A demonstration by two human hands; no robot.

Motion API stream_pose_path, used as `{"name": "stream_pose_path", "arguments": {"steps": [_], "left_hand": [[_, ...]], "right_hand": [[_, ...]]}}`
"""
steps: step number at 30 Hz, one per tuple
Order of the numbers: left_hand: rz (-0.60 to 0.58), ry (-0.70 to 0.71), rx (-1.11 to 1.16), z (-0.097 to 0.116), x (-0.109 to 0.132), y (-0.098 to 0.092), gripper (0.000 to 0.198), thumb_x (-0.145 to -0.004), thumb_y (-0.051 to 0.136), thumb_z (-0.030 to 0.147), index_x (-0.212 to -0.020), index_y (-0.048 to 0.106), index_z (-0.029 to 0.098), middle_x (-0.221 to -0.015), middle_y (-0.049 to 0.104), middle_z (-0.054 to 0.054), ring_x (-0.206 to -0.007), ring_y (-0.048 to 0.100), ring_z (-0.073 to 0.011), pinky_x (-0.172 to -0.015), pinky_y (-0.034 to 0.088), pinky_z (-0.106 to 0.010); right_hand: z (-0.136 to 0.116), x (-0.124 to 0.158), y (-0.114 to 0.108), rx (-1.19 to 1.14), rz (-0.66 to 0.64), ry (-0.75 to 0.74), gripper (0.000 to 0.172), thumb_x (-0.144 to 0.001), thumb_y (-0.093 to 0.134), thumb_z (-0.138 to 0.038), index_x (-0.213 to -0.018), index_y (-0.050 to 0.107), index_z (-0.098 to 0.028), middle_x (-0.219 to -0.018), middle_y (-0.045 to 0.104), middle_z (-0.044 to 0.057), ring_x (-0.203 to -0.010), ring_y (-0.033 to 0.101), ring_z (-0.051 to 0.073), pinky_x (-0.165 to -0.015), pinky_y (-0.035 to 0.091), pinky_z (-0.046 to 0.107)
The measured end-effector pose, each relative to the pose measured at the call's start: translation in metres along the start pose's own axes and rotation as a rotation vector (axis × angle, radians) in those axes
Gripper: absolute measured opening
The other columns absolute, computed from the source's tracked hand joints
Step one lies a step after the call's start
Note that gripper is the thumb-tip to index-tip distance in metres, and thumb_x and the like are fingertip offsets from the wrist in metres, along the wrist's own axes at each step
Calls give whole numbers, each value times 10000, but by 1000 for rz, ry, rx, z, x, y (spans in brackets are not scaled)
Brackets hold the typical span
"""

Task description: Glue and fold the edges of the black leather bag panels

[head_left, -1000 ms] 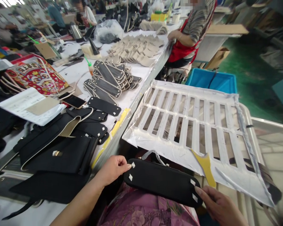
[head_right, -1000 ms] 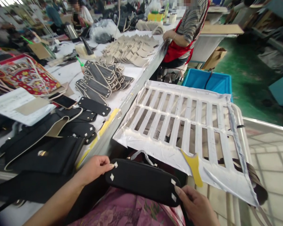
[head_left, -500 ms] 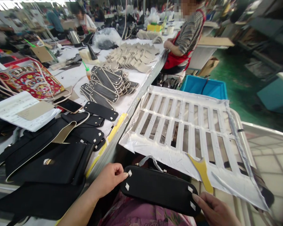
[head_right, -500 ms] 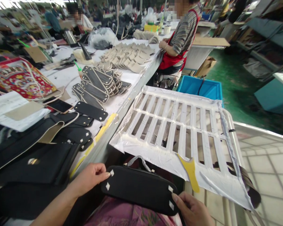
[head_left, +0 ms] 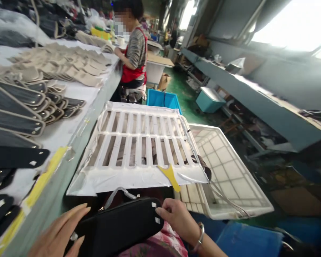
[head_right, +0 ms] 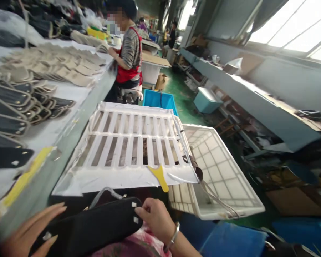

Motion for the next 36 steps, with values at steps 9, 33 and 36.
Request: {"name": "stream_pose_path", "arguments": {"steps": [9, 33, 36], "left_hand": [[-130, 515, -116, 148, -62, 66, 851, -588, 694, 555, -1250, 446, 83, -1207, 590, -115, -1052, 580, -256, -837, 545, -372], [-225, 419, -36, 147, -57, 90, 767, -590, 721, 441, -1185, 461, 32, -1099, 586, -186, -990, 565, -287, -841, 495, -424], [-242, 399, -18, 147, -57, 92, 686, -638, 679, 403, -1175, 470, 30, -1101, 582, -187, -998, 554, -289, -849, 480, -438]], "right_hand": [[0, 7, -2, 14, 22, -39, 288, -777, 550, -400, -626, 523, -156, -527, 500, -26, -494, 411, 68, -464, 241, 210], [-8, 5, -9, 193, 64, -141, 310, -801, 516, -376, -589, 487, -152, -540, 483, -17, -512, 351, 67, -509, 164, 251], [-12, 4, -10, 249, 47, -165, 321, -790, 534, -384, -574, 496, -149, -528, 480, -13, -496, 336, 66, -509, 143, 265]]}}
Point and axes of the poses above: each hand's wrist, its own x-axis away from the middle knuckle, its own y-axis out of the palm, z = x × y, the point moved 6 cm from there along -x, towards the middle knuckle
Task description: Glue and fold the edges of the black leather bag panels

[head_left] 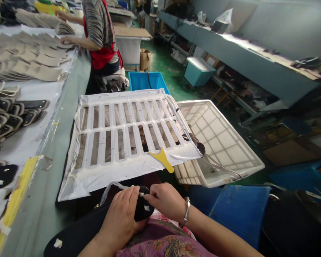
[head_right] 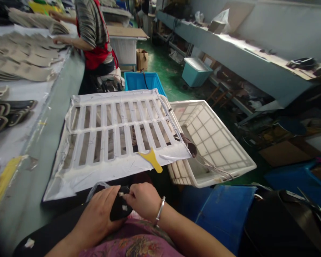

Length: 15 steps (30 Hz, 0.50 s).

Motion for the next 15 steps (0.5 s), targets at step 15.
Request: {"name": "stream_pose_path", "arguments": {"steps": [15], "left_hand": [[-80, -49, 44, 0, -1, -2, 684, -673, 651, 405, -1241, 445, 85, -1160, 565, -154, -1033, 534, -279, -891, 437, -429]], "right_hand": [[20, 1, 9, -157, -72, 72, 361, -725, 617, -487, -616, 510, -161, -538, 502, -40, -492, 384, 61, -455, 207, 226]]}}
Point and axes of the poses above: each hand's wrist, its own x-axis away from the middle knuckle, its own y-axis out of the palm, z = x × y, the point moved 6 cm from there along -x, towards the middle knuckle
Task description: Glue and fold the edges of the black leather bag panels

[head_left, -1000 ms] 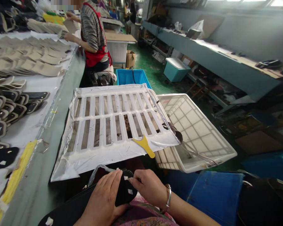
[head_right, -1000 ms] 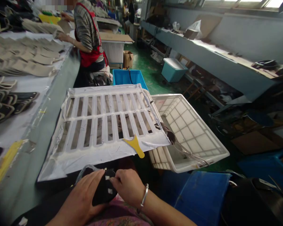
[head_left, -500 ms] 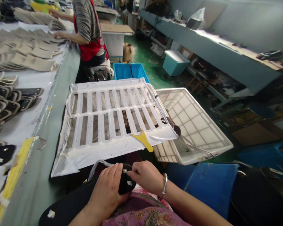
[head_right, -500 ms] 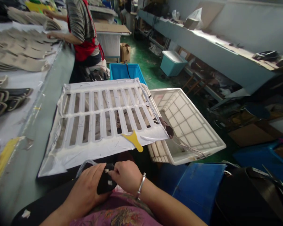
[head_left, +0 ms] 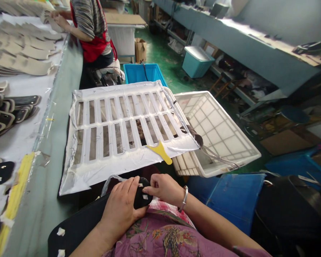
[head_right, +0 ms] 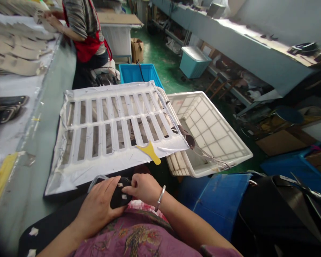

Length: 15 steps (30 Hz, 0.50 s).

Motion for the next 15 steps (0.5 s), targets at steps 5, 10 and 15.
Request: {"name": "stream_pose_path", "arguments": {"steps": [5, 10, 15], "left_hand": [[15, 12, -3, 2, 0, -2, 683, -677, 648, 399, -1241, 441, 74, -1169, 562, -158, -1046, 529, -282, -896, 438, -437], [47, 35, -6, 2, 5, -3, 714, -678, 659, 382, -1276, 405, 87, -1194, 554, -157, -1065, 527, -279, -908, 441, -437], [155, 13, -40, 2, 6, -1, 838, -610, 715, 433, -1271, 378, 44, -1157, 567, -195, -1043, 547, -301, -887, 467, -431]], "right_hand": [[15, -2, 14, -199, -6, -2, 342, -691, 652, -438, -668, 461, -155, -588, 462, -49, -550, 363, 63, -476, 250, 204], [18, 3, 24, -382, -27, 19, 311, -681, 654, -373, -672, 434, -154, -600, 431, -49, -565, 348, 68, -490, 266, 203], [9, 18, 16, -211, 148, 68, 195, -732, 597, -310, -689, 473, -166, -620, 511, -32, -575, 411, 85, -537, 275, 224]]}}
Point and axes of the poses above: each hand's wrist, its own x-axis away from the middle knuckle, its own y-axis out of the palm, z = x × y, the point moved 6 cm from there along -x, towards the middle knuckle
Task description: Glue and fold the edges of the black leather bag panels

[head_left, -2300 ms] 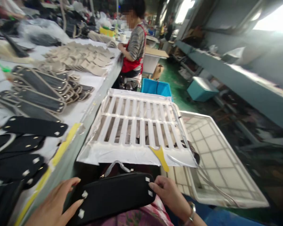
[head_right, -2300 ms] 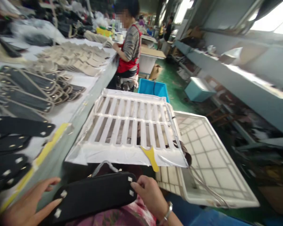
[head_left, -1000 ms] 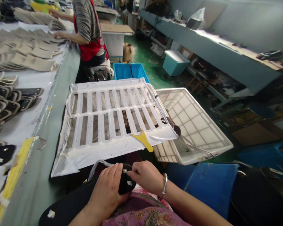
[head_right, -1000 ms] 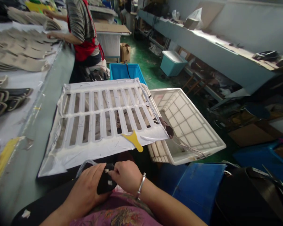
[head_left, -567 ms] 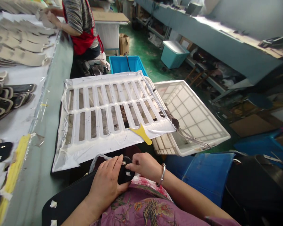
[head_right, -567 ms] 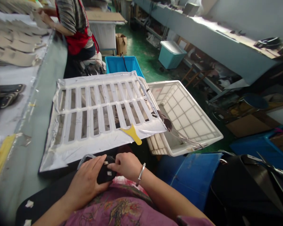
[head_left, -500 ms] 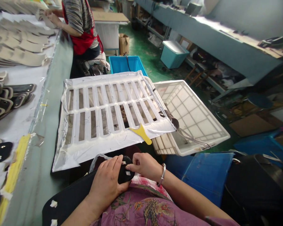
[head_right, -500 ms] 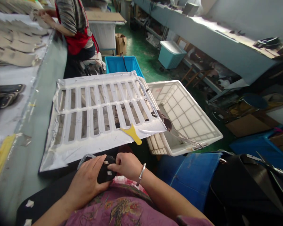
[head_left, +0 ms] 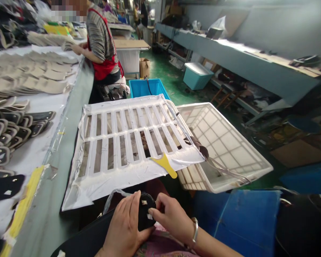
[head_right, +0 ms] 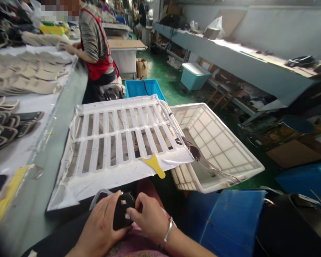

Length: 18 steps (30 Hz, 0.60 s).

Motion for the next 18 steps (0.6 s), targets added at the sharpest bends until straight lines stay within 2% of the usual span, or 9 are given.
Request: {"name": "stream_pose_path", "arguments": {"steps": [4, 7, 15, 18], "left_hand": [[59, 22, -40, 2, -2, 2, 838, -613, 688, 532, -1239, 405, 52, -1154, 577, -204, -1029, 568, -309, -860, 486, -420], [61, 32, -56, 3, -4, 2, 789, -632, 667, 503, -1231, 415, 55, -1169, 575, -206, -1029, 572, -305, -852, 490, -410], [23, -20, -41, 6, -11, 1, 668, -609, 671, 385, -1142, 475, 34, -1058, 586, -195, -943, 567, -291, -807, 488, -424], [-52, -95, 14, 6, -17, 0, 597, -618, 646, 350, -1107, 507, 36, -1034, 580, -175, -941, 543, -290, -814, 471, -448]], "right_hand": [[-8, 6, -3, 141, 58, -51, 162, -780, 562, -337, -751, 504, -188, -687, 574, -13, -632, 479, 115, -588, 289, 247], [-11, 5, -2, 182, 52, -67, 185, -813, 528, -360, -756, 501, -187, -717, 587, 3, -651, 499, 125, -610, 300, 254], [-5, -3, 1, 24, 14, -4, 226, -810, 507, -329, -653, 472, -170, -614, 539, -10, -580, 448, 99, -544, 284, 237], [-3, -6, 3, 5, 13, -20, 194, -783, 530, -316, -679, 451, -173, -608, 513, -21, -567, 432, 96, -532, 292, 236]]}}
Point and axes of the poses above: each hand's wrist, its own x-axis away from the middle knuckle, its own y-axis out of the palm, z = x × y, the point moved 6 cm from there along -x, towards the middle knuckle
